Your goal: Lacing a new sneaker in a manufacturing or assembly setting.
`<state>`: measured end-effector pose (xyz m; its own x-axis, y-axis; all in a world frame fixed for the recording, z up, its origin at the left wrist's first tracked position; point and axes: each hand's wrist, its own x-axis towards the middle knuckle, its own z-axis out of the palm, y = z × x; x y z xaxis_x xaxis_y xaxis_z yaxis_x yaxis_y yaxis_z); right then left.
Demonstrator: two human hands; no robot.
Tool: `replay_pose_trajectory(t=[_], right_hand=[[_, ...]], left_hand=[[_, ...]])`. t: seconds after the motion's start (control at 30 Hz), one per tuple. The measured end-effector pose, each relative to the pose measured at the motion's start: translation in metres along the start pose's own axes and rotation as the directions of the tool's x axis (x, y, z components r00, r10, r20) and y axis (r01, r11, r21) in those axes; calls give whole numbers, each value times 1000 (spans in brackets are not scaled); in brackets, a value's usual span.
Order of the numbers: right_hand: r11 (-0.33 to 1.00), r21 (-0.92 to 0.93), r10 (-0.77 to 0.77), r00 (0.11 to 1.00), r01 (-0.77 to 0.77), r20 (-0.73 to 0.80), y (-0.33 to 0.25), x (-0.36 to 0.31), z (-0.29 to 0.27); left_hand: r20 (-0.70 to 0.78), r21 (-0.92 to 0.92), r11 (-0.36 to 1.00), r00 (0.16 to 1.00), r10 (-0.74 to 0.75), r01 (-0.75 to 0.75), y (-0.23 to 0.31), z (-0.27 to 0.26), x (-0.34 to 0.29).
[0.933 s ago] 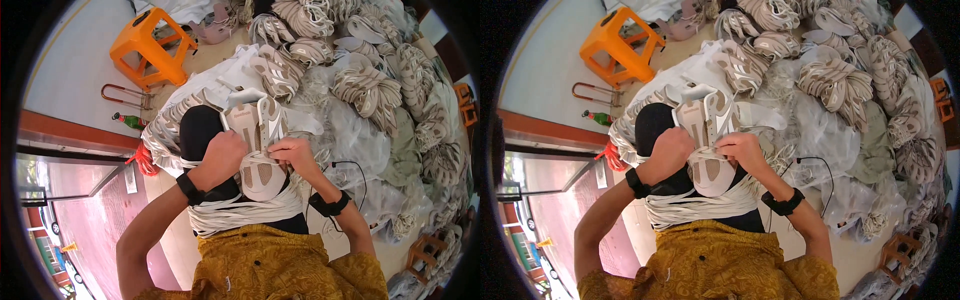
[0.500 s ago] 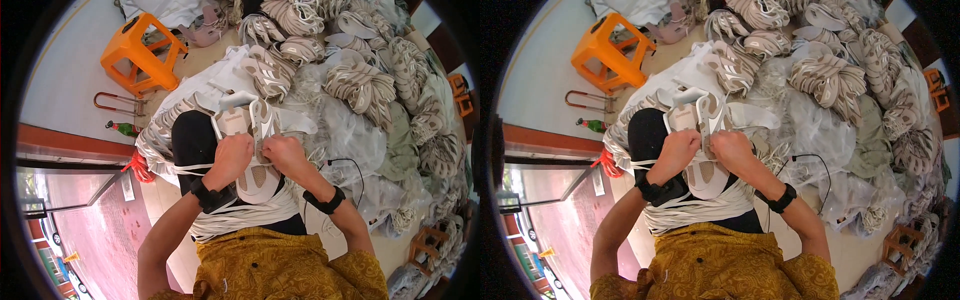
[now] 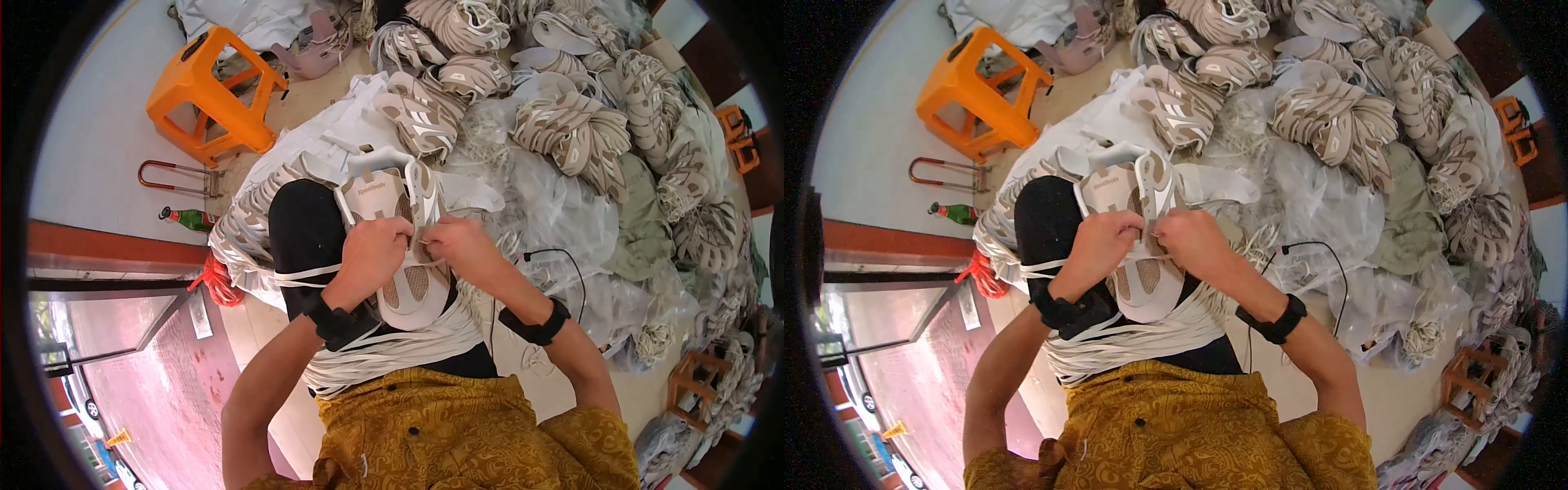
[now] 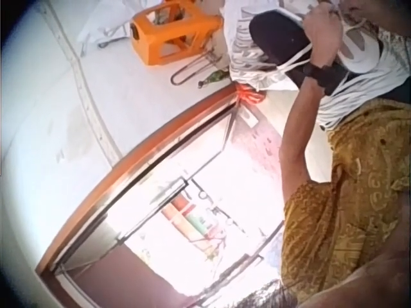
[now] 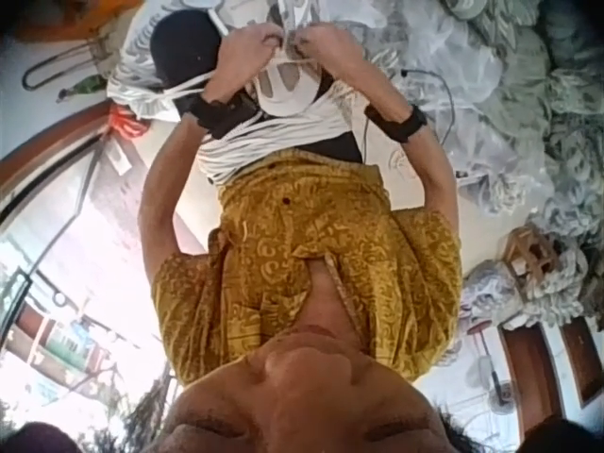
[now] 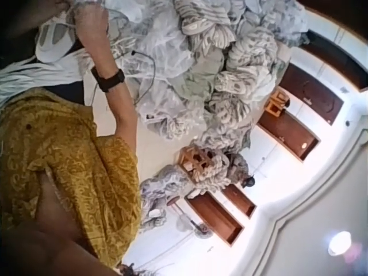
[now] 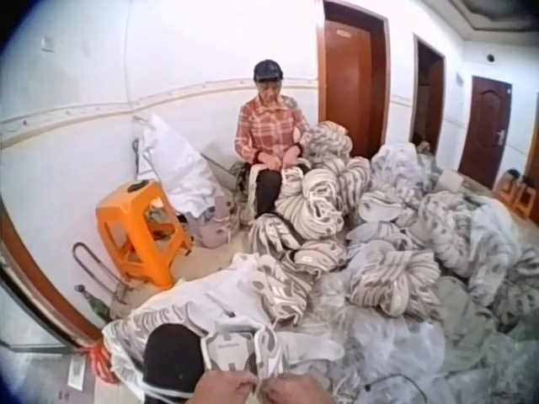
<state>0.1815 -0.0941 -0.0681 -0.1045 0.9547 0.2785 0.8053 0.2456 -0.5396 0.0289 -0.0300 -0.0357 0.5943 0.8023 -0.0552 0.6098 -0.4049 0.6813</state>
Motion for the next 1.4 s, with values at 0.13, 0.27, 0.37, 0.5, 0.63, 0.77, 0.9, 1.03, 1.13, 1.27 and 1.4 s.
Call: replay_pose_trajectory(t=[0.13,0.27,0.37,0.5,0.63,0.77,0.9,1.03,1.13,1.27,1.4], right_hand=[[912,368,177,983,-180,41,4,0,6],[998,56,32,999,-30,-37,6,-4,13],[879,407,203,967,-250,154,7,-2,3],[894,382,206,973,-232,109,7,-2,6],[927,352,153,987,-129,-41,-3,-1,-3],[985,154,-78,997,73,28,1,15,-11],[991,103,-91,992,82,88,3,18,-8],[985,145,-109,991,98,73,0,24,-15],[966,88,-225,960,242,-165,-25,24,-15],[923,370,63,991,-102,116,-62,49,-7],[888,421,109,974,-186,200,-63,55,-7]], left_hand=[[144,201,971,985,98,-126,1,-3,11],[270,320,933,960,78,-165,-1,1,19],[314,344,924,948,54,-166,0,0,22],[317,338,915,942,111,-221,0,2,24],[327,434,843,927,181,-318,4,-2,17],[303,587,648,874,380,-485,0,-14,7],[-82,681,637,827,557,-362,-37,-83,8],[-437,245,969,896,74,40,-31,-132,-10],[-505,91,987,860,-72,136,3,-131,-15],[-340,257,894,831,439,-367,35,-108,-8],[-339,225,933,875,347,-283,37,-107,3]])
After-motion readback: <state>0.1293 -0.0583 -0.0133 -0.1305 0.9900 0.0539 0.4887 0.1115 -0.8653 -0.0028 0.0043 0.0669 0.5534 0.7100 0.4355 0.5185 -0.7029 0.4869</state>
